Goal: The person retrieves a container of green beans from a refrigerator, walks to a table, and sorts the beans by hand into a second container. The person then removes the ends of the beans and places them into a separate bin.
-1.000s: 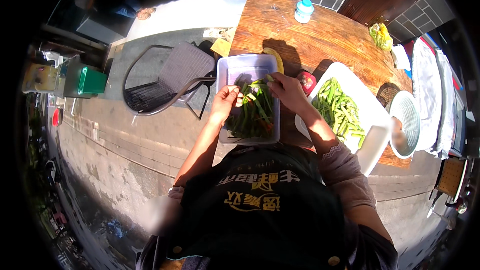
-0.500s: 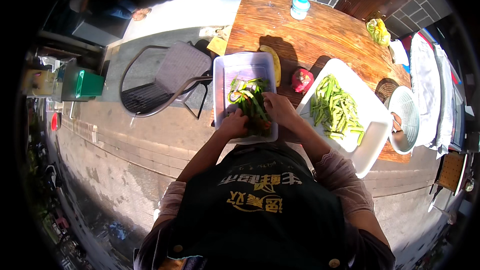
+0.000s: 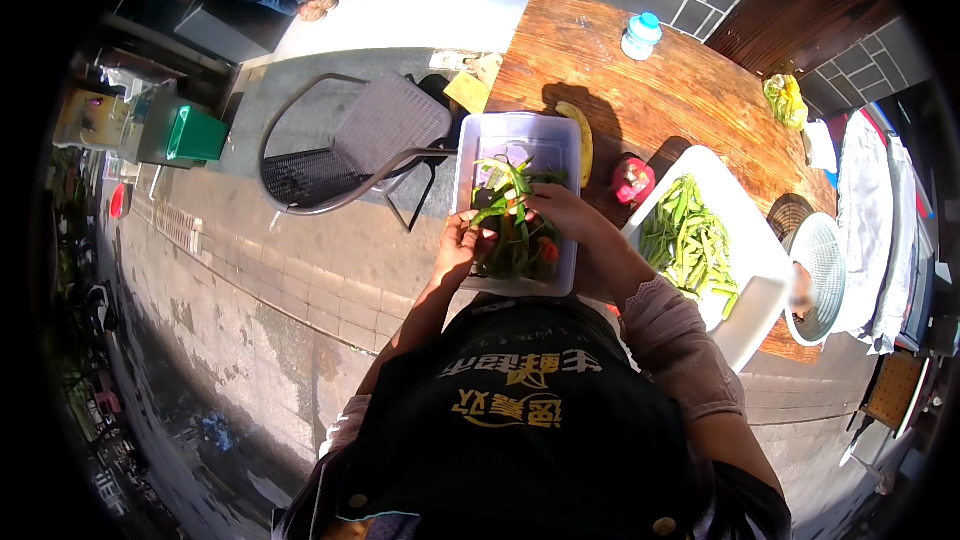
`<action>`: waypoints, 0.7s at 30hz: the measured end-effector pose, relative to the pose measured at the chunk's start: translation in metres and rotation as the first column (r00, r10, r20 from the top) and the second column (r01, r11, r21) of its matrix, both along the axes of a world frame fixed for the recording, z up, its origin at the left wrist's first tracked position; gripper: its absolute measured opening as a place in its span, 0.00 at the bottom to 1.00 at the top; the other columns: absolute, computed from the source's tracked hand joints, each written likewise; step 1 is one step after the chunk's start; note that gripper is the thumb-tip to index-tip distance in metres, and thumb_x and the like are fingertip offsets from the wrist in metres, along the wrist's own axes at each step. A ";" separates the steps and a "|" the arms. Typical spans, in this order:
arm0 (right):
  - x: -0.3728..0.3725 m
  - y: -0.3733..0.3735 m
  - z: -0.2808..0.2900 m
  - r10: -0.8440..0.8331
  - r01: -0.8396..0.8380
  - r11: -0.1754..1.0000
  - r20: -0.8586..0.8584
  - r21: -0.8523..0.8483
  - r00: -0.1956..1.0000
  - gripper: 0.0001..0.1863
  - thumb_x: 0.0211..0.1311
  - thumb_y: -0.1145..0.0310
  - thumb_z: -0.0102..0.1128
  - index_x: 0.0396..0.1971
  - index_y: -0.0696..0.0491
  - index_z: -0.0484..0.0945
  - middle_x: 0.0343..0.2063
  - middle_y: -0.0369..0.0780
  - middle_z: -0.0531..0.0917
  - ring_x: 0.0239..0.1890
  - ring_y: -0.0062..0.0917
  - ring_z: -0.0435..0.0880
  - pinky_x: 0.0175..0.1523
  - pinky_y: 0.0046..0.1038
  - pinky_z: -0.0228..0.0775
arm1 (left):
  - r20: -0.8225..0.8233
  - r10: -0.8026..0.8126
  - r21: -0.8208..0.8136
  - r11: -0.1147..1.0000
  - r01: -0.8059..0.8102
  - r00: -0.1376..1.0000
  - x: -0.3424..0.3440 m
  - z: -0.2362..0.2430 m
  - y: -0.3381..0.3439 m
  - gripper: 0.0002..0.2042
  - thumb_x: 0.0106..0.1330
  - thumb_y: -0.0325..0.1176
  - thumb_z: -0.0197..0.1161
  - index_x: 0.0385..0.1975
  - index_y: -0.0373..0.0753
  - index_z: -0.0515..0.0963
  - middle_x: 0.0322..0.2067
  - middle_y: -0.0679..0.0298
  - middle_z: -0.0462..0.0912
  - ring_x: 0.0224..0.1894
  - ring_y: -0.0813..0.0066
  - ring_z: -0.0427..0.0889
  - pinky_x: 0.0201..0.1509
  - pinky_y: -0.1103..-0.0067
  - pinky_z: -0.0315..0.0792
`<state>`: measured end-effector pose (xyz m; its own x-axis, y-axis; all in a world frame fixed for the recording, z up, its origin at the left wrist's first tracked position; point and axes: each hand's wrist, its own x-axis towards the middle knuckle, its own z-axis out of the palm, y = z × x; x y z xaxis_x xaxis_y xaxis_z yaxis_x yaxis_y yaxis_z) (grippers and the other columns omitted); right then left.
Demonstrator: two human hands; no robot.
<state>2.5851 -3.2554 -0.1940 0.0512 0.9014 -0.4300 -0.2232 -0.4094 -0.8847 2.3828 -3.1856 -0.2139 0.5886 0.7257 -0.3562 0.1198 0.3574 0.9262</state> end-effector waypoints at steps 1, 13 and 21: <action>0.003 -0.001 0.007 -0.010 0.010 1.000 -0.015 0.000 1.000 0.12 0.61 0.65 0.44 0.38 0.54 0.73 0.28 0.33 0.76 0.23 0.13 0.67 0.29 0.16 0.59 | -0.012 -0.007 -0.017 1.000 0.007 1.000 0.000 0.004 0.000 0.09 0.65 0.28 0.41 0.42 0.36 0.66 0.27 0.62 0.77 0.29 0.79 0.75 0.32 0.83 0.70; 0.008 -0.009 0.046 -0.037 0.037 0.999 -0.166 -0.003 0.985 0.10 0.60 0.64 0.48 0.36 0.52 0.74 0.27 0.31 0.78 0.25 0.12 0.68 0.30 0.15 0.59 | 0.172 0.064 -0.491 0.871 0.029 0.983 -0.005 0.024 0.011 0.10 0.65 0.32 0.44 0.42 0.34 0.65 0.37 0.51 0.77 0.34 0.65 0.79 0.40 0.74 0.74; 0.016 0.001 0.018 -0.195 0.213 0.976 0.266 -0.039 0.944 0.10 0.57 0.66 0.50 0.35 0.55 0.73 0.25 0.33 0.77 0.26 0.17 0.72 0.31 0.21 0.64 | 0.222 -0.005 -0.453 0.885 0.108 0.975 -0.007 0.016 0.017 0.12 0.66 0.33 0.44 0.42 0.32 0.66 0.38 0.52 0.76 0.36 0.67 0.78 0.42 0.76 0.73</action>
